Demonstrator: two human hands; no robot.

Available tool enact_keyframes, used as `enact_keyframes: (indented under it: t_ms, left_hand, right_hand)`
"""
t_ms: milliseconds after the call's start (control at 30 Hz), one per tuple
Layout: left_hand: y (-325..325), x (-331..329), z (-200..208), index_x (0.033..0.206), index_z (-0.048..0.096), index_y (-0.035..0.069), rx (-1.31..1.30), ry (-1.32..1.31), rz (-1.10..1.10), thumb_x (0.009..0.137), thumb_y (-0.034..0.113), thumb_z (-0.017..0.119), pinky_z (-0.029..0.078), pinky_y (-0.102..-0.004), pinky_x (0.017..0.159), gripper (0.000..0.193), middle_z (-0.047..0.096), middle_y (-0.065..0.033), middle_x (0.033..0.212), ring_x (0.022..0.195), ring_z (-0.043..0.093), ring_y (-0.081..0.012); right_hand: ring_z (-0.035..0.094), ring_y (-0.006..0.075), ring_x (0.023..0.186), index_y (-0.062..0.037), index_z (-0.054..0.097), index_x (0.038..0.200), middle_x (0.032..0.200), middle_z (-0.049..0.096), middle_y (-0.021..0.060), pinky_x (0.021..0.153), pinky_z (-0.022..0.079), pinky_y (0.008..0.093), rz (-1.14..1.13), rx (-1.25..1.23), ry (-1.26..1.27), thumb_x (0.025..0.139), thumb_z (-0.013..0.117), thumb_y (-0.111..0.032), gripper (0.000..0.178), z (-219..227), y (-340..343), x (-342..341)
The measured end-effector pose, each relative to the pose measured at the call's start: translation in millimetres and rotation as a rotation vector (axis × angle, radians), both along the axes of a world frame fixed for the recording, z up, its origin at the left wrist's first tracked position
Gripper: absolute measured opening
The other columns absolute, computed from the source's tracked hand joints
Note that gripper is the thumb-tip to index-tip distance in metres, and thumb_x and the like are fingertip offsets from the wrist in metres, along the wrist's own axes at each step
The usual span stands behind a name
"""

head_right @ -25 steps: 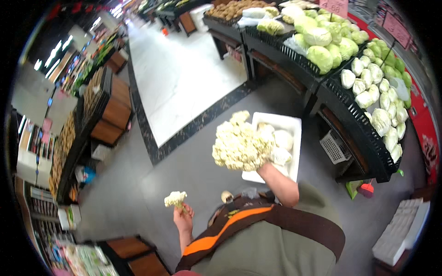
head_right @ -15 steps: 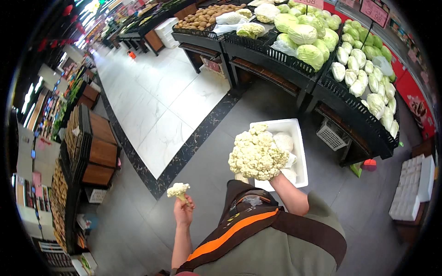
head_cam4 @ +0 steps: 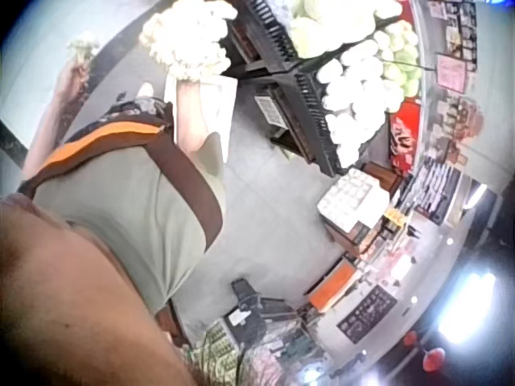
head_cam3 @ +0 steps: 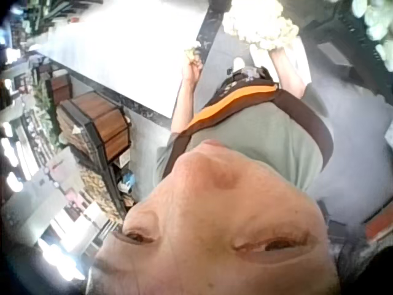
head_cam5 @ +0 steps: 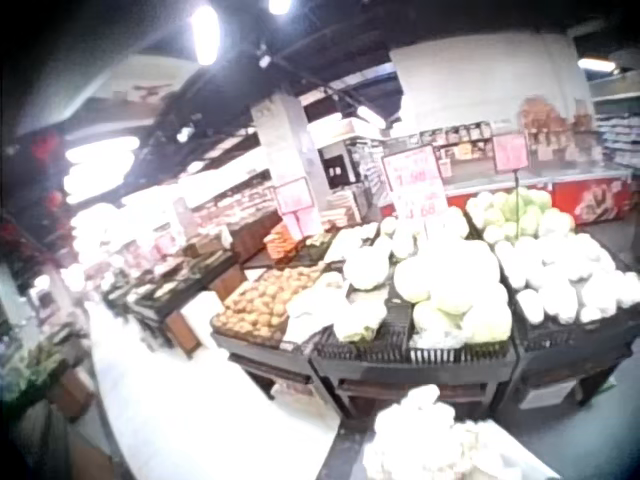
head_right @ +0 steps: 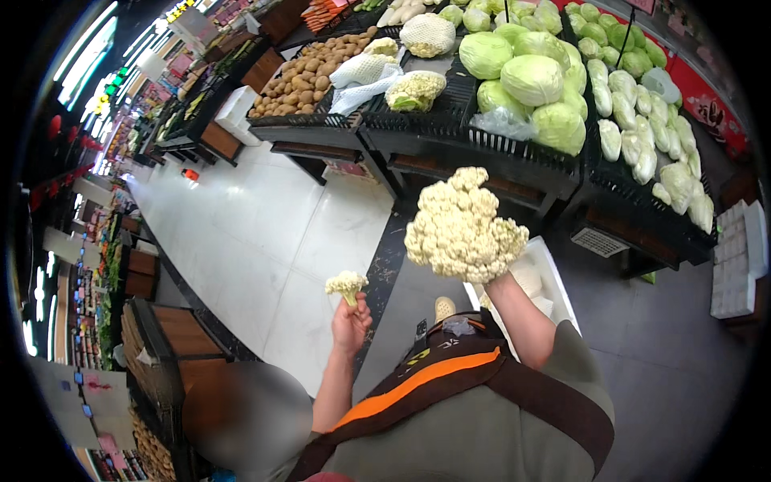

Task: The person trims cauliflower by cutting off the stalks with a knife and placing the heads into mesh bags.

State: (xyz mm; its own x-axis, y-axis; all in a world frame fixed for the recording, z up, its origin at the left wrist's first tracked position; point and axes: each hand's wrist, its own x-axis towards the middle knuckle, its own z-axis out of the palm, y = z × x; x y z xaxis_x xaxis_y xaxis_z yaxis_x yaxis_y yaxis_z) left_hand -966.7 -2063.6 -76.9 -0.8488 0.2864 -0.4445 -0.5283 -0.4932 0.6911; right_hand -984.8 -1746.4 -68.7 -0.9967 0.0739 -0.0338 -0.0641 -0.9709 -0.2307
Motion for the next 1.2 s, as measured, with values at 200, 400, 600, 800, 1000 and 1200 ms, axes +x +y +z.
enact_keyframes:
  t_ms: [200, 400, 600, 800, 1000, 1200]
  left_hand:
    - [26.8, -166.8, 3.9, 0.113, 0.050, 0.004, 0.142, -0.027, -0.126, 0.079, 0.004, 0.047, 0.042, -0.0260, 0.060, 0.034, 0.049, -0.0017, 0.081, 0.071, 0.048, -0.0133]
    - [86.3, -375.2, -7.9, 0.123, 0.049, -0.001, 0.260, 0.080, -0.272, 0.079, 0.001, 0.045, 0.048, -0.0295, 0.071, 0.045, 0.054, -0.0044, 0.091, 0.077, 0.053, -0.0149]
    - [139.1, -586.6, -7.4, 0.117, 0.055, 0.001, -0.098, 0.240, -0.462, 0.083, 0.003, 0.039, 0.050, -0.0279, 0.073, 0.037, 0.060, -0.0045, 0.093, 0.074, 0.054, -0.0115]
    - [179.4, -719.2, -56.9, 0.107, 0.063, 0.000, -0.479, 0.402, -0.861, 0.087, 0.006, 0.038, 0.046, -0.0214, 0.070, 0.032, 0.064, -0.0024, 0.087, 0.073, 0.055, -0.0072]
    - [215.4, -755.0, -113.2, 0.105, 0.066, 0.001, -0.524, 0.311, -1.070, 0.093, 0.010, 0.040, 0.044, -0.0227, 0.080, 0.030, 0.067, -0.0022, 0.093, 0.082, 0.056, -0.0078]
    - [216.4, -755.1, -187.9, 0.102, 0.066, -0.003, -0.623, 0.417, -1.083, 0.089, 0.006, 0.044, 0.047, -0.0345, 0.084, 0.027, 0.068, -0.0120, 0.098, 0.091, 0.063, -0.0206]
  right_hand:
    - [0.052, 0.0294, 0.121, -0.0098, 0.045, 0.138, 0.135, 0.051, 0.0149, 0.097, 0.047, 0.0425, -0.084, 0.082, 0.189, 0.094, 0.040, -0.052, 0.061, 63.2, 32.8, -145.3]
    - [0.052, 0.0294, 0.121, -0.0098, 0.045, 0.137, 0.135, 0.051, 0.0151, 0.097, 0.048, 0.0424, -0.170, 0.158, 0.320, 0.094, 0.040, -0.052, 0.061, 91.4, 75.5, -310.2]
    - [0.054, 0.0295, 0.118, -0.0079, 0.047, 0.135, 0.132, 0.053, 0.0156, 0.095, 0.049, 0.0425, -0.257, 0.196, 0.291, 0.094, 0.042, -0.049, 0.058, 92.4, 134.9, -507.6]
    - [0.056, 0.0296, 0.114, -0.0061, 0.048, 0.132, 0.128, 0.055, 0.0161, 0.092, 0.050, 0.0425, -0.304, 0.221, 0.079, 0.093, 0.045, -0.046, 0.056, 39.3, 191.2, -632.0]
    - [0.058, 0.0297, 0.111, -0.0043, 0.050, 0.130, 0.125, 0.056, 0.0166, 0.090, 0.050, 0.0426, -0.315, 0.216, -0.119, 0.093, 0.047, -0.043, 0.053, -29.0, 235.2, -697.1]
    - [0.059, 0.0298, 0.108, -0.0025, 0.051, 0.127, 0.122, 0.058, 0.0171, 0.087, 0.051, 0.0426, -0.247, 0.232, -0.285, 0.093, 0.049, -0.040, 0.051, -83.1, 264.1, -730.0]
